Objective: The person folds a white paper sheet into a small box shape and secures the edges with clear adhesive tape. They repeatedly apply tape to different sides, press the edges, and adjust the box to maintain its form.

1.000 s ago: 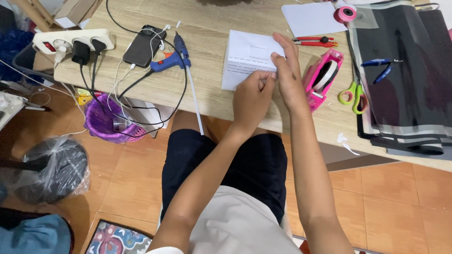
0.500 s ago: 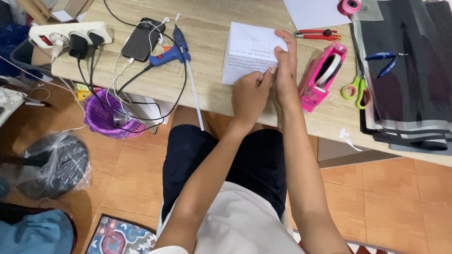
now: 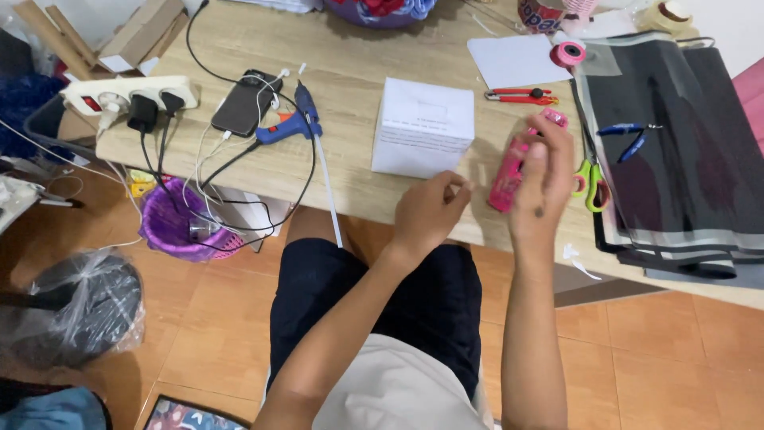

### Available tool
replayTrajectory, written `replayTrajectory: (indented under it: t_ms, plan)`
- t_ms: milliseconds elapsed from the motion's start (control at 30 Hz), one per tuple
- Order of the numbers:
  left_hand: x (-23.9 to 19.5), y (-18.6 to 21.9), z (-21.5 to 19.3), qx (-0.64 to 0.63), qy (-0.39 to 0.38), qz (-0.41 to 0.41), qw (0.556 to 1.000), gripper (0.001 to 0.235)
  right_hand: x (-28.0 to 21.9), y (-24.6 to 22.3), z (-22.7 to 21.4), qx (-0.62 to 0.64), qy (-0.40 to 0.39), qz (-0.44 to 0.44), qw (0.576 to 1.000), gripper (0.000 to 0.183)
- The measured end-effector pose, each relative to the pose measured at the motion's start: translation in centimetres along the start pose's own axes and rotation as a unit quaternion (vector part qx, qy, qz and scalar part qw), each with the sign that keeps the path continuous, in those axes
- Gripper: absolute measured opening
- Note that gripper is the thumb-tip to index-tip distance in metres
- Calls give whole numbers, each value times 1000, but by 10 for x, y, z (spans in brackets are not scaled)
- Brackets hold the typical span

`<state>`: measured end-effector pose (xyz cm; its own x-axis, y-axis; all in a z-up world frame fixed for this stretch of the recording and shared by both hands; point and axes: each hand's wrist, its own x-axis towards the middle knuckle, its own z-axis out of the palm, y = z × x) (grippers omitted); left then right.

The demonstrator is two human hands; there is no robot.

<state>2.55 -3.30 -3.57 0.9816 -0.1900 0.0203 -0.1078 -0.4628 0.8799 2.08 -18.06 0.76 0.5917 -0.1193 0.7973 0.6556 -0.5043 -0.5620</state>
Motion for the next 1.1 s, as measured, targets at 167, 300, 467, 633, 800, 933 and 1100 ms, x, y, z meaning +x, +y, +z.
replayTrajectory:
  t_ms: [167, 300, 467, 633, 800, 933, 1100]
  plan:
    - [4, 33, 17, -60, -7, 63, 996, 38, -50, 45, -43, -105, 86, 92, 986, 18]
    - [34, 37, 40, -69, -13, 80, 994, 43, -83, 87, -41, -48, 51, 190, 979, 22]
    - [61, 34, 59, -103, -49, 48, 992, 49, -75, 74, -43, -83, 16, 178, 980, 23]
    - [82, 17, 88, -110, -38, 21, 993, 44, -78, 75, -43, -88, 11, 178, 980, 18]
    - [74, 39, 82, -110, -19, 21, 994, 34, -78, 74, -43, -80, 11, 186, 979, 17]
    - [68, 39, 76, -99, -15, 46, 994, 35, -79, 76, -43, -78, 4, 177, 981, 17]
    - [49, 41, 70, -116, -27, 38, 992, 32, -80, 79, -45, -81, -4, 183, 980, 17]
